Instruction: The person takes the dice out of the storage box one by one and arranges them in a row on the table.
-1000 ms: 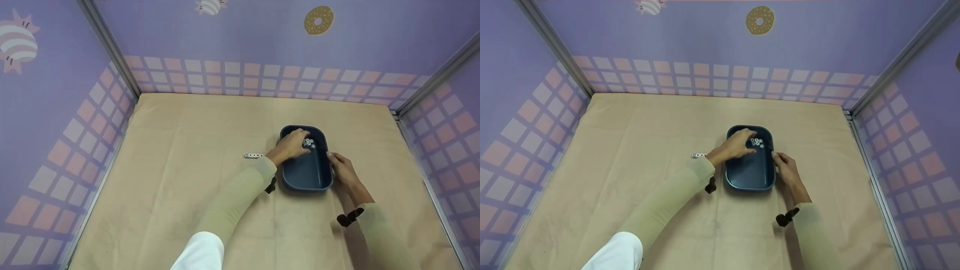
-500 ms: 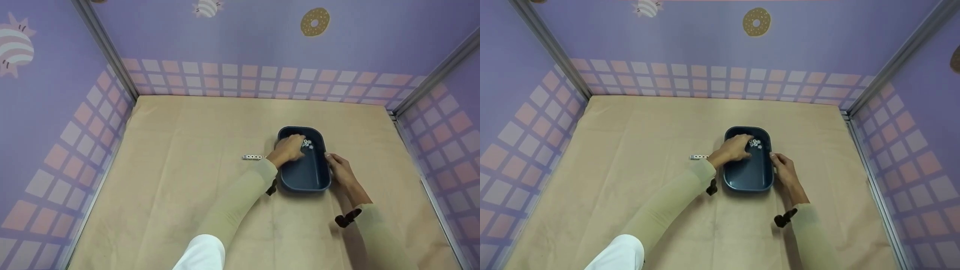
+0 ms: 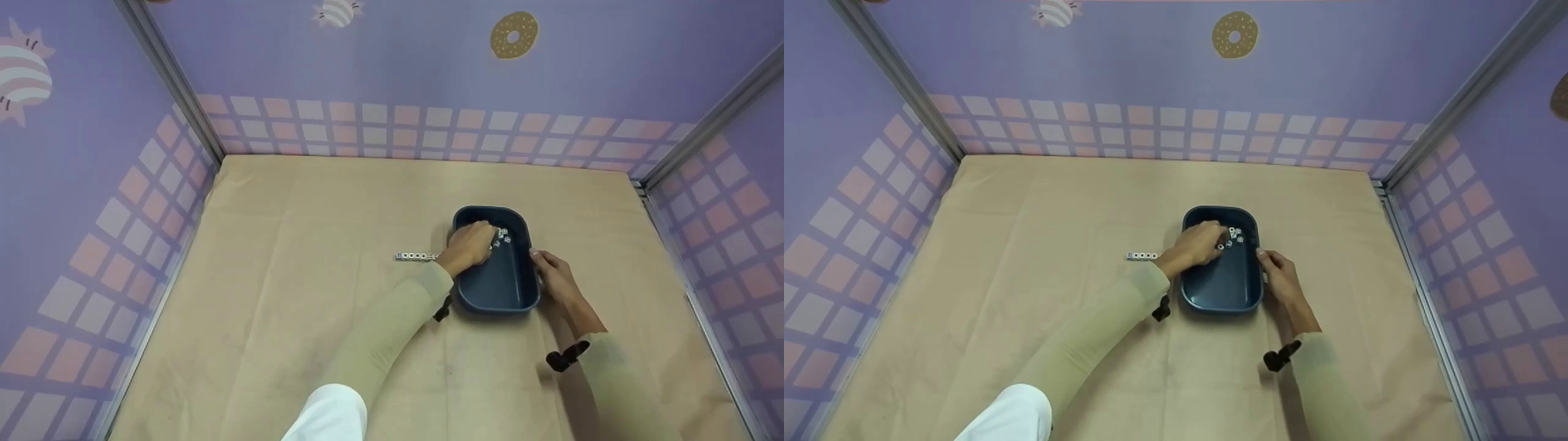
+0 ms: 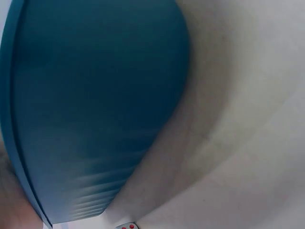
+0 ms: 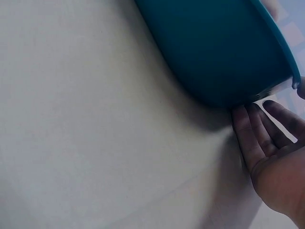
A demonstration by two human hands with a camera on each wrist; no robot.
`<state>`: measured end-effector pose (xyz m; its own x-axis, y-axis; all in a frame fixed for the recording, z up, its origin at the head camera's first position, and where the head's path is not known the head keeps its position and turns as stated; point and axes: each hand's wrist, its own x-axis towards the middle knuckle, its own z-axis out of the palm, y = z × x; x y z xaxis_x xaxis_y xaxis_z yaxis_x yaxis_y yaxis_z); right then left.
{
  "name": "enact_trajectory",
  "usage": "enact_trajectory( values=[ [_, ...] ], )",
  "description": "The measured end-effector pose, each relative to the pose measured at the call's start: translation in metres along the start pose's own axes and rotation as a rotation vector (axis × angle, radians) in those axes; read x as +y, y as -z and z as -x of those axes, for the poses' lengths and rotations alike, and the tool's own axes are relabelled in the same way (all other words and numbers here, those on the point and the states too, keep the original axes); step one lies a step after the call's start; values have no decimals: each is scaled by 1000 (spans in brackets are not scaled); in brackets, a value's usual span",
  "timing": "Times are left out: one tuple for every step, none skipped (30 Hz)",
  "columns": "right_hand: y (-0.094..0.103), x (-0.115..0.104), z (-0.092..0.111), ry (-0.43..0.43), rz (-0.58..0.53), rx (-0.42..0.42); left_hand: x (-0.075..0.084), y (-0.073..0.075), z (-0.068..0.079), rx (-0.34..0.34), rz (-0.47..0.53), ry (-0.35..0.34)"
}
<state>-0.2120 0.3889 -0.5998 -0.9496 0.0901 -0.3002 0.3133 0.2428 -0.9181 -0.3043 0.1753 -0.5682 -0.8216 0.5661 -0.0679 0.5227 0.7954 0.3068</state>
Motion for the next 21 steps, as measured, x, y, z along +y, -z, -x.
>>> enact_trajectory(
  values=[
    [0,0,0,0,2,1,0,0,0,0,-1,-2],
    [0,0,0,-1,4,0,0,0,0,-2,-3,-4],
    [1,0,-1,-4,6,1,0,-1,0,-3,-7,-8],
    [1,0,-1,-6,11,1,0,-1,0,-7,-13,-10],
    [1,0,-1,-10,15,0,0,-1,-1,-11,-20,-14],
    [1,0,-1,-11,17,0,0,-1,-1,-15,-26,-16],
    [1,0,-2,-12,19,0,0,-2,-1,-22,-31,-16],
    [2,1,-2,-16,21,-1,0,-1,0,-27,-32,-18],
    [2,1,-3,-17,24,0,0,-1,-1,-32,-24,-23],
    [2,0,-3,-19,21,0,-1,0,-1,-33,-8,-28],
    [2,0,-4,-20,22,-2,-1,1,0,-34,13,-37],
    [2,-1,-4,-21,20,-3,-2,2,0,-31,40,-51],
    [2,-2,-4,-22,22,-7,-3,4,0,-29,71,-68],
    [2,-3,-4,-24,23,-9,-3,6,0,-23,104,-90],
    [2,-5,-3,-25,24,-13,-4,8,1,-18,139,-113],
    [2,-8,-1,-29,22,-16,-5,11,2,-11,171,-139],
    [2,-11,1,-32,26,-20,-6,13,3,0,195,-171],
    [1,-15,5,-34,18,-28,-6,15,5,11,217,-206],
    [1,-18,8,-33,19,-30,-7,18,8,22,235,-240],
    [1,-21,11,-30,17,-32,-7,21,12,33,251,-275],
    [0,-23,14,-29,13,-35,-7,24,17,45,266,-310]
  ],
)
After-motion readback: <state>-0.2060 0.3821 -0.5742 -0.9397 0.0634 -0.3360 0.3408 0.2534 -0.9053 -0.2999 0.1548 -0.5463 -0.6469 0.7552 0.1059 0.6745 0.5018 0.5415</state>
